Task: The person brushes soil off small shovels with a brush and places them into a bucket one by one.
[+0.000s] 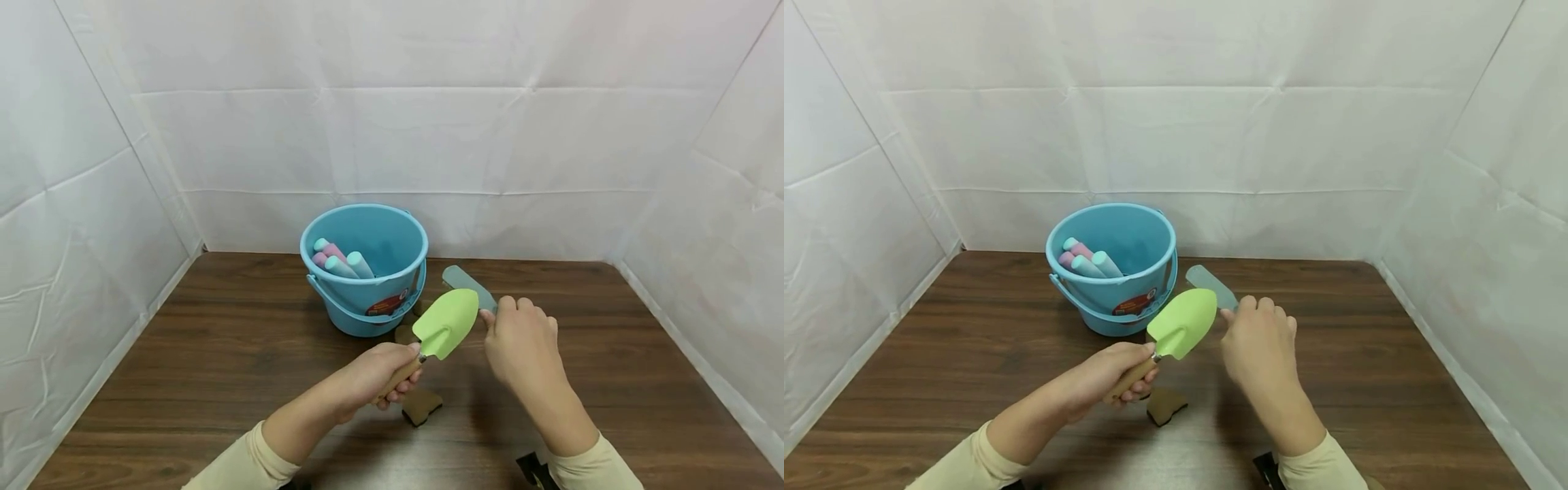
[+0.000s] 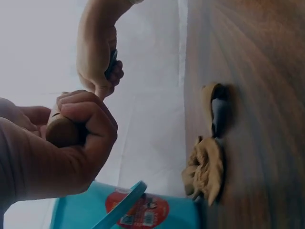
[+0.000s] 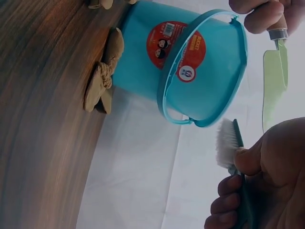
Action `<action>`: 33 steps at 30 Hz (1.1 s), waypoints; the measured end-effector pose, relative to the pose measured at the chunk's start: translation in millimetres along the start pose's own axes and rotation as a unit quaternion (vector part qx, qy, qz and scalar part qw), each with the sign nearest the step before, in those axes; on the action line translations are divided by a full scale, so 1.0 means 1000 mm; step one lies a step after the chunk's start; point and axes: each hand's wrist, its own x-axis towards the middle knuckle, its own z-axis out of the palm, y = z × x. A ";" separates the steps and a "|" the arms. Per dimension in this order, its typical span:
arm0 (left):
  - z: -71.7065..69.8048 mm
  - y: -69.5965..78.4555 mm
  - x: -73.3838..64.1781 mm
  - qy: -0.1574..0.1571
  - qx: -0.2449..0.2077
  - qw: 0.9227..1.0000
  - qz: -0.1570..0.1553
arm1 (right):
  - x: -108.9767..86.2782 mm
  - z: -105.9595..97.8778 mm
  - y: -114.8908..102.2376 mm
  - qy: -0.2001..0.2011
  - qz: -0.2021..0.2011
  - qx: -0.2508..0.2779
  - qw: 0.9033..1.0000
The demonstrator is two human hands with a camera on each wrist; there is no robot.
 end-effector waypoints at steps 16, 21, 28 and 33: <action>-0.032 0.043 -0.021 0.212 0.447 0.863 0.105 | -0.003 0.003 -0.002 -0.027 -0.012 0.003 1.000; -0.057 0.057 -0.007 0.272 0.625 0.726 0.098 | -0.003 0.004 -0.002 -0.031 -0.014 0.004 0.999; -0.101 0.077 0.014 0.268 0.748 0.601 0.088 | -0.003 0.004 -0.004 -0.042 -0.013 0.007 0.999; -0.112 0.086 0.031 0.241 0.793 0.553 0.086 | -0.004 0.003 -0.002 -0.040 -0.019 0.001 0.999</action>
